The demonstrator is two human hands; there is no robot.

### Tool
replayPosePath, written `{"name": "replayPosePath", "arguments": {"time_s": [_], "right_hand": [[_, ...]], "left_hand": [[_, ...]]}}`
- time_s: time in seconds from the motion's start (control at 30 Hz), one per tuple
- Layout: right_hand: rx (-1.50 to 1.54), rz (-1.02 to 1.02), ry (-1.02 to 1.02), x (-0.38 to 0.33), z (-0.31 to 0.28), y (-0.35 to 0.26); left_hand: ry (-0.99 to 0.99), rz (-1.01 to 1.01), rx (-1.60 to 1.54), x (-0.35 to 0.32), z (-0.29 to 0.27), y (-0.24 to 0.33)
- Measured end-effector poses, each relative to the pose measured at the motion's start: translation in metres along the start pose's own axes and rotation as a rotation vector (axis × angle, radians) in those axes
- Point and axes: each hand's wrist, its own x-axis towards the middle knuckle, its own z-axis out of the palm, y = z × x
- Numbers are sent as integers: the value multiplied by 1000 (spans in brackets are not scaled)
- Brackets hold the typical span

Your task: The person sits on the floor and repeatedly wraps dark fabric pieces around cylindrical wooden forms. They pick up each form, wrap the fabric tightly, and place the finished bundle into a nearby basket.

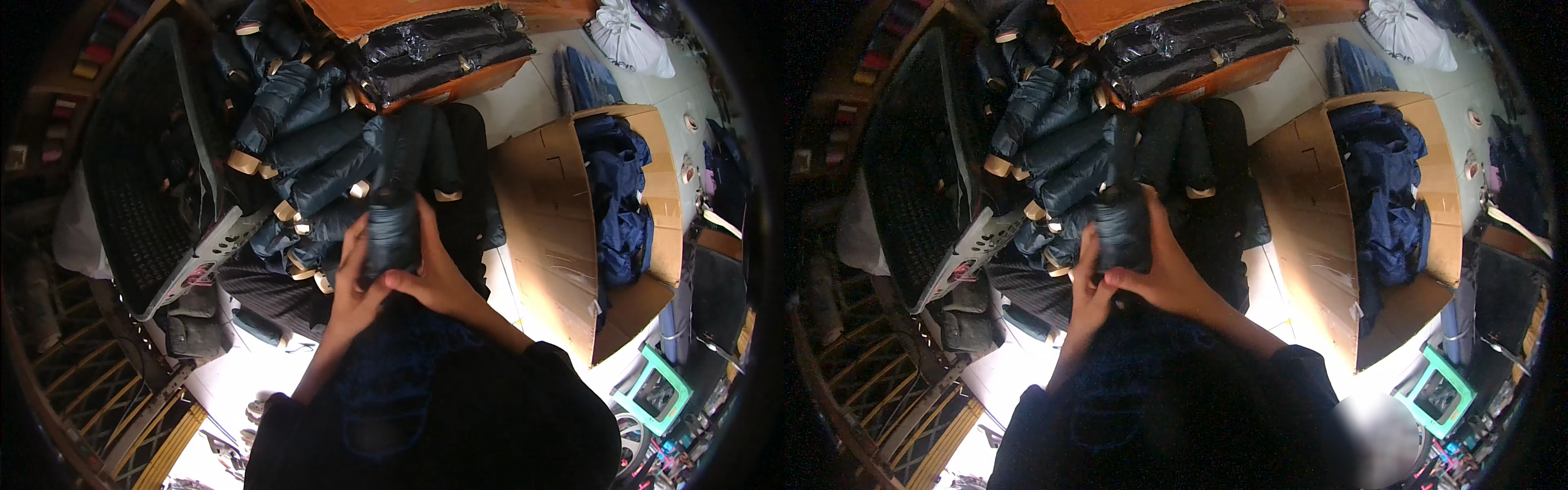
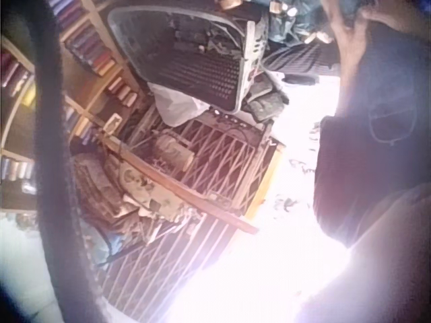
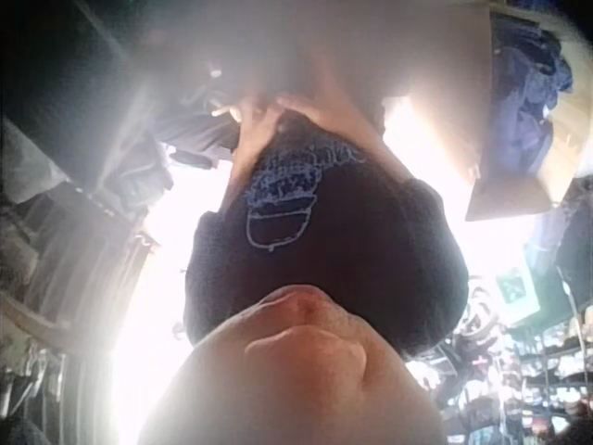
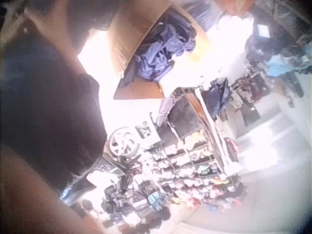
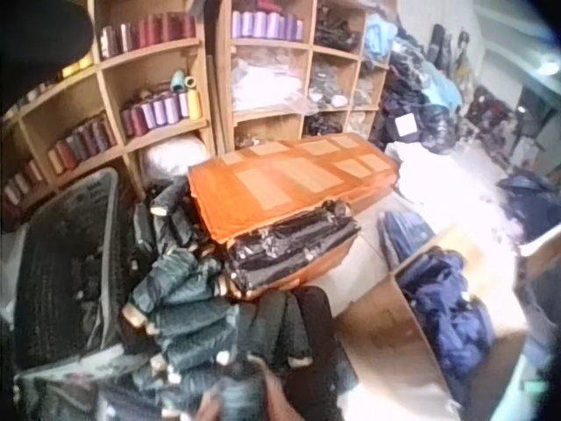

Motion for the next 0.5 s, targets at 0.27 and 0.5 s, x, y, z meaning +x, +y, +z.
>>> {"name": "replayPosePath", "arguments": {"time_s": [0.27,0.5], "right_hand": [[608,329,-133,-10,-52,-11],[516,375,-364,-22,-67,18]], "left_hand": [[83,-46,-342,28,10,12],[286,-207,-484,37,24,12]]}}
